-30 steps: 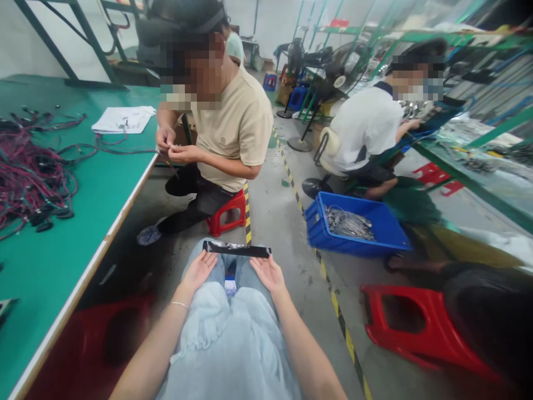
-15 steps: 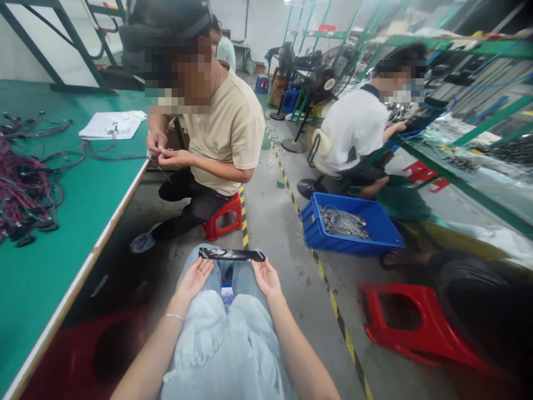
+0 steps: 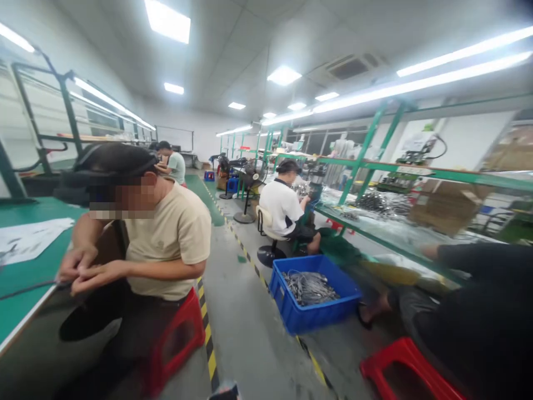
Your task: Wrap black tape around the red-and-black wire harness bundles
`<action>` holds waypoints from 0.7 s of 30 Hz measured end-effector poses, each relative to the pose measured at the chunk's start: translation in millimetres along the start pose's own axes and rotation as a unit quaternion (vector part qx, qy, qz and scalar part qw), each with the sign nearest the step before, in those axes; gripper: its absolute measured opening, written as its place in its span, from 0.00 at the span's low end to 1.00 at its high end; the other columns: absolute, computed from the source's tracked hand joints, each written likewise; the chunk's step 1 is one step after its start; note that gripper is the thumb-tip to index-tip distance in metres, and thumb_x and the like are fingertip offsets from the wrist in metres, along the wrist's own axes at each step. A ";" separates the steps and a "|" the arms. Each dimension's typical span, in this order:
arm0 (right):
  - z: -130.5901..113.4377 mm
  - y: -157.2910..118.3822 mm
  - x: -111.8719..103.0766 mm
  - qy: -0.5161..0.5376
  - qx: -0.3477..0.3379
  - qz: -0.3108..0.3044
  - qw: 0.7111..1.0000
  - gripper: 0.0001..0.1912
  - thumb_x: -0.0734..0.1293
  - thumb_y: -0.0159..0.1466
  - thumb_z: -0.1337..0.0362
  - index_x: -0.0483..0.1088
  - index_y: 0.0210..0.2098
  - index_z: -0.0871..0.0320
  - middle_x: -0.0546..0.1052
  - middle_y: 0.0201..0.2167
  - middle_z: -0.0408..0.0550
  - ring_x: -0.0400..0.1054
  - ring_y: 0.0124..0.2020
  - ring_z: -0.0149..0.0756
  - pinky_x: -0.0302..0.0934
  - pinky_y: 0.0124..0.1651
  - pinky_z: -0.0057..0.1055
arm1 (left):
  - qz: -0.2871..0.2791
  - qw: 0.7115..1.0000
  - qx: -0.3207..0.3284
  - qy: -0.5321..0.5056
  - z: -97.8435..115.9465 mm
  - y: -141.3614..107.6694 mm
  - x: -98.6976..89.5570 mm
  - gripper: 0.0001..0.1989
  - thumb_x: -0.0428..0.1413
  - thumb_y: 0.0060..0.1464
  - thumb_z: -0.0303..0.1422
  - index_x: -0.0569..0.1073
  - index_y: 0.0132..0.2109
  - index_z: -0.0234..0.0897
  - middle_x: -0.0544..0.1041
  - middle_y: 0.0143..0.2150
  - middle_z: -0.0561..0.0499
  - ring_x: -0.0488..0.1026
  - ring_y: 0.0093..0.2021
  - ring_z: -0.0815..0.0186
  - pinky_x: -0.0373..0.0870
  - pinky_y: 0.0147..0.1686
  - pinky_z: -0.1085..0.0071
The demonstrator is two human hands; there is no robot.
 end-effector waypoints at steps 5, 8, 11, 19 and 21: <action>-41.0 107.4 112.0 -0.219 -0.138 -0.287 0.922 0.08 0.31 0.35 0.72 0.33 0.06 0.63 0.66 0.12 0.58 0.61 0.21 0.15 0.29 0.17 0.05 | -0.039 0.999 0.025 0.006 98.3 30.0 114.3 0.23 0.41 0.49 0.50 0.61 0.52 0.57 0.72 0.48 0.53 0.65 0.51 0.52 0.71 0.42 0.55; -57.4 144.5 166.6 -0.292 -0.173 -0.347 0.874 0.05 0.32 0.31 0.73 0.32 0.06 0.64 0.66 0.14 0.59 0.58 0.19 0.13 0.24 0.17 0.07 | -0.096 0.994 0.021 0.045 131.2 36.5 166.4 0.25 0.34 0.49 0.50 0.60 0.53 0.58 0.75 0.44 0.56 0.61 0.54 0.51 0.68 0.41 0.52; -64.1 136.6 165.1 -0.303 -0.172 -0.296 0.889 0.12 0.33 0.31 0.74 0.40 0.05 0.72 0.69 0.17 0.52 0.59 0.21 0.13 0.29 0.20 0.07 | -0.114 0.992 0.015 0.055 113.4 32.5 162.6 0.23 0.33 0.50 0.50 0.62 0.50 0.58 0.75 0.43 0.55 0.60 0.55 0.51 0.67 0.42 0.51; 26.7 28.5 88.7 -0.133 0.103 -0.020 0.986 0.10 0.63 0.56 0.60 0.67 0.26 0.61 0.75 0.34 0.48 0.68 0.44 0.41 0.69 0.31 0.41 | 0.014 0.999 -0.030 -0.023 -42.3 -37.0 -67.1 0.10 0.47 0.52 0.38 0.69 0.39 0.46 0.74 0.42 0.46 0.64 0.52 0.53 0.65 0.49 0.55; 50.0 10.4 95.9 -0.134 0.157 -0.046 0.977 0.14 0.58 0.60 0.56 0.67 0.31 0.61 0.73 0.38 0.50 0.65 0.48 0.40 0.69 0.37 0.43 | 0.032 0.997 -0.026 -0.062 -60.3 -47.2 -95.6 0.06 0.51 0.49 0.29 0.69 0.36 0.38 0.75 0.37 0.44 0.66 0.50 0.53 0.64 0.50 0.58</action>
Point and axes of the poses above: each hand's wrist, its own y-axis towards the middle knuckle, its own x-axis out of the palm, z = x × y, the point moved 2 cm from there along y, towards the middle knuckle
